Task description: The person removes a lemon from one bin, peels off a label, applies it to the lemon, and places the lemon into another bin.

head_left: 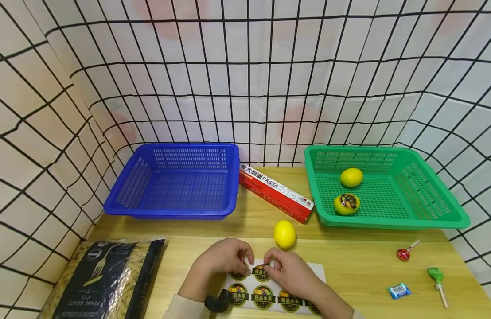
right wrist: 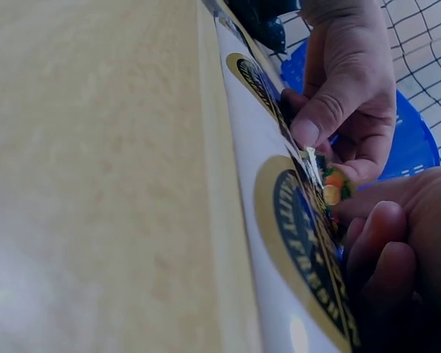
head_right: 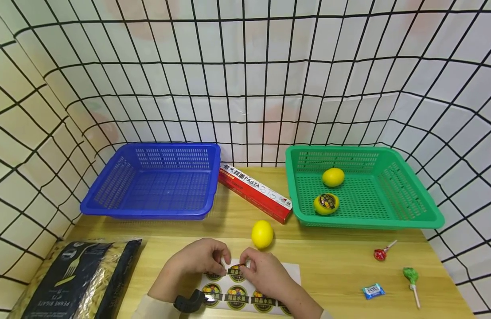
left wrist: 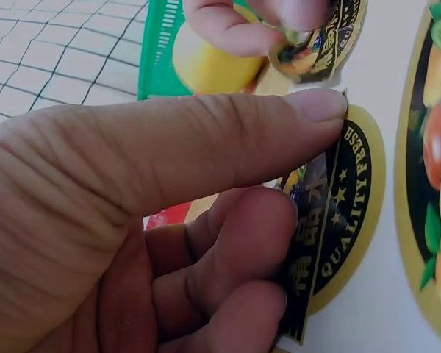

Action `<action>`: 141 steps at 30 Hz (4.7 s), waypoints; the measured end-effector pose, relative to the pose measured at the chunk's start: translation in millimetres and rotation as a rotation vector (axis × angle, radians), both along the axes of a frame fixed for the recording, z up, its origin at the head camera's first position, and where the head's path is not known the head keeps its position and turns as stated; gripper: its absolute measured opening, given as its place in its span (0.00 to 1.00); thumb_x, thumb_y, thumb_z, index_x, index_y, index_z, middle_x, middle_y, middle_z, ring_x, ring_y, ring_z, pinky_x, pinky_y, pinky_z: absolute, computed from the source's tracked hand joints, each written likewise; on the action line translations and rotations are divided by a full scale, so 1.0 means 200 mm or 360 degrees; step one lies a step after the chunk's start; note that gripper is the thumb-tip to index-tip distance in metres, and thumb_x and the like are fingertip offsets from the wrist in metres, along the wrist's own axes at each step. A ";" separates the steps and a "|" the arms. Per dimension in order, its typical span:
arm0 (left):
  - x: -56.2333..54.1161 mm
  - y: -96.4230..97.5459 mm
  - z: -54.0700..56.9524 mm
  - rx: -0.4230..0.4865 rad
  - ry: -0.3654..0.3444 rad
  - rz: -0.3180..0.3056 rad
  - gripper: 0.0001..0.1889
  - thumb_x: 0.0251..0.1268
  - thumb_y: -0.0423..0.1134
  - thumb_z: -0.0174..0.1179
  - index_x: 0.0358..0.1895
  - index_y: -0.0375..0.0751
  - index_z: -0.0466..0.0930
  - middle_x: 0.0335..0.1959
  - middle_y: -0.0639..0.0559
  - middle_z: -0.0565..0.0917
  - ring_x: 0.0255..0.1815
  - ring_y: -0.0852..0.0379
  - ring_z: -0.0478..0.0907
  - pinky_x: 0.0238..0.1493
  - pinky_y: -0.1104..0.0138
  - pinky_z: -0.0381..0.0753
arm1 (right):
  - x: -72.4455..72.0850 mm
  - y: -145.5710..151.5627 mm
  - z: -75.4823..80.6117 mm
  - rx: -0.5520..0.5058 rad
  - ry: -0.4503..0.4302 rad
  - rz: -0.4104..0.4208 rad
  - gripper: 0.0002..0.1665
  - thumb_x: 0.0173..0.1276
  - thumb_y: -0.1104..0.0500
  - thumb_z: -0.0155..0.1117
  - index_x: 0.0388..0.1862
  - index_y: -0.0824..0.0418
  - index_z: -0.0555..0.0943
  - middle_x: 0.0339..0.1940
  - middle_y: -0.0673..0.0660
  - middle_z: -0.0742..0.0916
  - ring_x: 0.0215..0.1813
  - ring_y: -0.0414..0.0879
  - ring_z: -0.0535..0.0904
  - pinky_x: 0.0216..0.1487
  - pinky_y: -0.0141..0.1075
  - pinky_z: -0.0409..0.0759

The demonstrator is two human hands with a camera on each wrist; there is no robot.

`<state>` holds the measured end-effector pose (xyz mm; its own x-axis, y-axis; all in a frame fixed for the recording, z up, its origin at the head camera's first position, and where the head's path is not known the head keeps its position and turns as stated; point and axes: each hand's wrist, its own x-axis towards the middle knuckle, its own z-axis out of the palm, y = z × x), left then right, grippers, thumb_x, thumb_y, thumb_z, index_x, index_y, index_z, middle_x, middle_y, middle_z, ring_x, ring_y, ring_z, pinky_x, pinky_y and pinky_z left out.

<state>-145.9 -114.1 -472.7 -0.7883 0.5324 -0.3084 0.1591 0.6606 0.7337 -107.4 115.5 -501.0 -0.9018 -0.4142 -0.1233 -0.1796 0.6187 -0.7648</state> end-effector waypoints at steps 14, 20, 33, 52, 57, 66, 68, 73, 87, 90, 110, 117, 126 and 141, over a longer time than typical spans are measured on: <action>0.02 0.03 0.05 0.0099 -0.0166 -0.0043 0.10 0.54 0.40 0.76 0.37 0.51 0.84 0.22 0.58 0.80 0.20 0.63 0.74 0.25 0.70 0.73 | 0.00 0.00 0.01 -0.0037 -0.0096 -0.0015 0.03 0.77 0.53 0.62 0.41 0.44 0.76 0.17 0.42 0.75 0.12 0.37 0.72 0.16 0.31 0.71; 0.03 0.05 0.05 0.0090 -0.0166 -0.0067 0.07 0.59 0.34 0.70 0.27 0.47 0.83 0.18 0.60 0.76 0.19 0.64 0.70 0.23 0.72 0.70 | 0.00 0.00 0.01 -0.0029 -0.0106 -0.0006 0.03 0.77 0.53 0.62 0.42 0.46 0.76 0.17 0.43 0.76 0.12 0.38 0.74 0.16 0.32 0.72; 0.01 -0.01 0.05 0.0296 -0.0286 -0.0031 0.02 0.59 0.30 0.61 0.31 0.39 0.78 0.22 0.55 0.77 0.22 0.58 0.74 0.23 0.69 0.73 | 0.00 0.02 0.00 -0.0125 -0.0151 0.0004 0.11 0.73 0.48 0.66 0.33 0.49 0.76 0.18 0.44 0.77 0.12 0.36 0.74 0.17 0.32 0.75; 0.00 0.00 0.05 0.0530 -0.0194 0.0145 0.05 0.70 0.38 0.61 0.38 0.41 0.80 0.28 0.51 0.80 0.24 0.57 0.77 0.23 0.68 0.75 | 0.02 0.04 0.14 -0.0293 -0.0190 0.0042 0.11 0.75 0.50 0.65 0.34 0.53 0.77 0.20 0.49 0.81 0.15 0.37 0.75 0.17 0.31 0.76; 0.00 0.02 0.05 0.0564 -0.0133 0.0191 0.05 0.71 0.41 0.61 0.38 0.44 0.80 0.27 0.51 0.80 0.25 0.56 0.79 0.21 0.66 0.76 | -0.02 0.09 0.18 -0.0245 -0.0005 -0.0047 0.08 0.74 0.51 0.65 0.36 0.53 0.80 0.22 0.51 0.82 0.18 0.36 0.76 0.20 0.30 0.74; -0.01 0.03 0.05 0.0673 -0.0159 0.0209 0.07 0.72 0.38 0.60 0.41 0.37 0.80 0.33 0.36 0.81 0.28 0.52 0.81 0.28 0.66 0.80 | -0.09 0.20 0.22 -0.0128 0.0183 -0.0366 0.04 0.72 0.56 0.67 0.36 0.55 0.83 0.24 0.46 0.81 0.26 0.37 0.73 0.27 0.29 0.74; -0.01 0.03 0.05 0.0687 -0.0156 0.0216 0.07 0.71 0.38 0.60 0.41 0.37 0.80 0.33 0.37 0.81 0.29 0.51 0.81 0.31 0.64 0.82 | -0.09 0.22 0.23 -0.0133 0.0200 -0.0380 0.04 0.72 0.57 0.67 0.36 0.55 0.83 0.25 0.47 0.81 0.26 0.37 0.73 0.27 0.29 0.74; -0.01 0.03 0.04 0.0721 -0.0148 0.0246 0.05 0.72 0.37 0.60 0.41 0.38 0.79 0.31 0.49 0.79 0.32 0.52 0.79 0.37 0.61 0.87 | -0.11 0.24 0.23 -0.0119 0.0162 -0.0394 0.05 0.72 0.57 0.67 0.35 0.55 0.82 0.25 0.48 0.80 0.27 0.38 0.72 0.28 0.29 0.73; -0.02 0.06 0.01 0.0787 -0.0112 0.0308 0.06 0.73 0.36 0.60 0.43 0.35 0.79 0.35 0.29 0.82 0.30 0.44 0.82 0.29 0.66 0.79 | -0.11 0.23 0.18 -0.0206 0.0315 -0.0370 0.04 0.69 0.60 0.69 0.41 0.53 0.82 0.40 0.49 0.84 0.36 0.39 0.77 0.38 0.30 0.79; -0.03 0.07 0.01 0.0789 -0.0109 0.0323 0.06 0.73 0.36 0.60 0.43 0.36 0.79 0.35 0.29 0.82 0.30 0.44 0.82 0.29 0.66 0.78 | -0.13 0.24 0.16 -0.0187 0.0469 -0.0438 0.12 0.66 0.64 0.71 0.47 0.55 0.83 0.53 0.54 0.82 0.35 0.36 0.77 0.35 0.29 0.79; -0.02 0.16 -0.05 0.0884 -0.0094 0.0474 0.08 0.73 0.38 0.59 0.42 0.35 0.78 0.35 0.37 0.85 0.30 0.53 0.81 0.31 0.67 0.80 | -0.13 0.21 0.11 0.0053 0.0548 -0.0482 0.20 0.67 0.59 0.71 0.57 0.55 0.83 0.55 0.54 0.84 0.51 0.48 0.81 0.49 0.40 0.83; 0.00 0.20 -0.04 0.0935 -0.0180 0.0520 0.08 0.72 0.38 0.60 0.42 0.35 0.79 0.35 0.39 0.85 0.34 0.53 0.81 0.35 0.66 0.84 | -0.12 0.19 0.10 -0.0075 0.0527 -0.0484 0.11 0.68 0.59 0.70 0.48 0.51 0.83 0.54 0.51 0.84 0.54 0.48 0.81 0.58 0.51 0.81; 0.02 0.25 -0.05 0.1027 -0.0186 0.0557 0.10 0.71 0.37 0.60 0.43 0.32 0.79 0.38 0.31 0.84 0.35 0.55 0.80 0.38 0.67 0.82 | -0.11 0.17 0.13 -0.0227 0.0395 -0.0460 0.07 0.67 0.54 0.73 0.32 0.49 0.82 0.56 0.56 0.84 0.57 0.49 0.79 0.54 0.39 0.82; 0.00 0.34 -0.04 0.1181 -0.0309 0.0880 0.12 0.68 0.39 0.65 0.44 0.31 0.82 0.31 0.49 0.83 0.31 0.60 0.79 0.38 0.70 0.81 | -0.14 0.18 0.17 -0.0384 0.0080 -0.0730 0.12 0.76 0.54 0.63 0.47 0.61 0.84 0.58 0.62 0.86 0.57 0.52 0.83 0.53 0.27 0.79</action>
